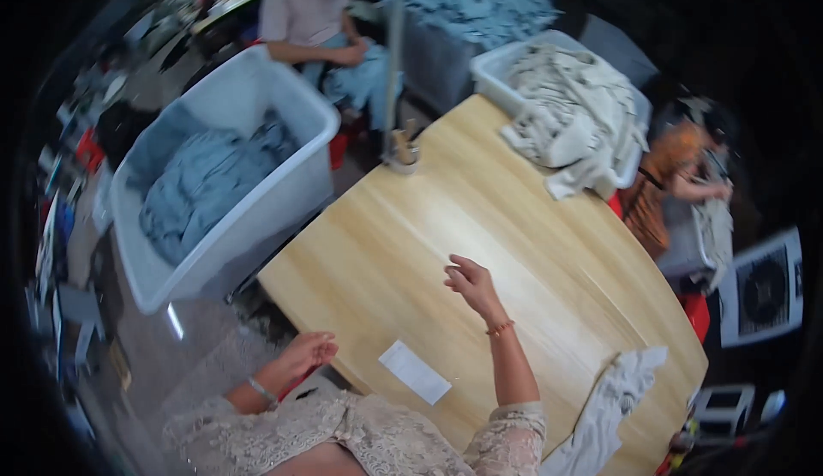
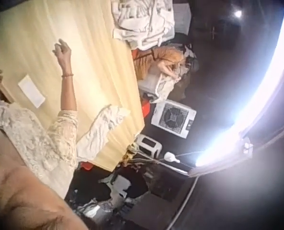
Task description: The recorder is buttoning up cardigans and sweaters on a wooden table within a textile factory.
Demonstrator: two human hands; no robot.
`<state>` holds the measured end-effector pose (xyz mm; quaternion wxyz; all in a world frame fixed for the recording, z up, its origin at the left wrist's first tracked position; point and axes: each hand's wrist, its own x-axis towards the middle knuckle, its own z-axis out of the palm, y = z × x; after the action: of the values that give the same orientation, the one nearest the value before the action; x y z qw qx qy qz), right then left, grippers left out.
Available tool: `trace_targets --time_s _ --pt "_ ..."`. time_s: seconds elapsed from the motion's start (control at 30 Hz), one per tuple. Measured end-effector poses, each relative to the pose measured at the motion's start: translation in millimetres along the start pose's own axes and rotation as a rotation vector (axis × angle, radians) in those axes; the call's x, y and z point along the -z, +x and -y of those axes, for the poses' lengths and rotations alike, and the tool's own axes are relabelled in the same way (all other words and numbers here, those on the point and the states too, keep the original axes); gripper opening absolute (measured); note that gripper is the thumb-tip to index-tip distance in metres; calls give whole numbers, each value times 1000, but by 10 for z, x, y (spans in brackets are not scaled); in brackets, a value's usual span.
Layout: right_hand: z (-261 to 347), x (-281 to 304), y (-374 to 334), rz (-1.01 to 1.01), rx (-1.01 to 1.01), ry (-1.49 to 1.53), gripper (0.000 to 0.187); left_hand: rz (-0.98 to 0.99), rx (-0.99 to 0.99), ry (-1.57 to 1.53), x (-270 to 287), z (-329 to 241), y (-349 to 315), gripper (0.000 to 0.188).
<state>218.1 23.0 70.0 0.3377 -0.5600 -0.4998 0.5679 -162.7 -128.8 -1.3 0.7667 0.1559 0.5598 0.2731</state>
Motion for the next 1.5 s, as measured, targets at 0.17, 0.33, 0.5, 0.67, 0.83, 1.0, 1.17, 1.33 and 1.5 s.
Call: trace_targets --time_s 0.17,0.33,0.5,0.67,0.83,1.0,1.17,1.33,1.5 --pt "629 -454 -448 237 171 -261 30 -39 22 16 13 123 14 32" --pt "1730 -873 -1014 452 609 -439 37 -50 75 -4 -161 190 6 32" --pt "2309 -1381 -1334 732 1054 -252 19 6 35 16 -146 290 35 30" --pt "2703 -1752 -1271 958 1151 -278 33 -33 38 -18 -21 327 43 28" --pt "2701 -2190 -1066 1073 1131 -116 33 16 70 -26 109 338 36 28" --pt "2663 -2446 -795 1191 909 -139 31 15 83 -89 460 262 149 31" --pt "2724 -2942 -276 993 967 143 43 -43 -59 -202 1198 -399 66 27" --pt "2519 -3655 1041 602 568 -113 40 -294 -638 -360 2815 -1736 269 26" --pt "1585 -4749 3153 579 -118 -38 60 -908 -864 -157 5360 -2812 632 40"
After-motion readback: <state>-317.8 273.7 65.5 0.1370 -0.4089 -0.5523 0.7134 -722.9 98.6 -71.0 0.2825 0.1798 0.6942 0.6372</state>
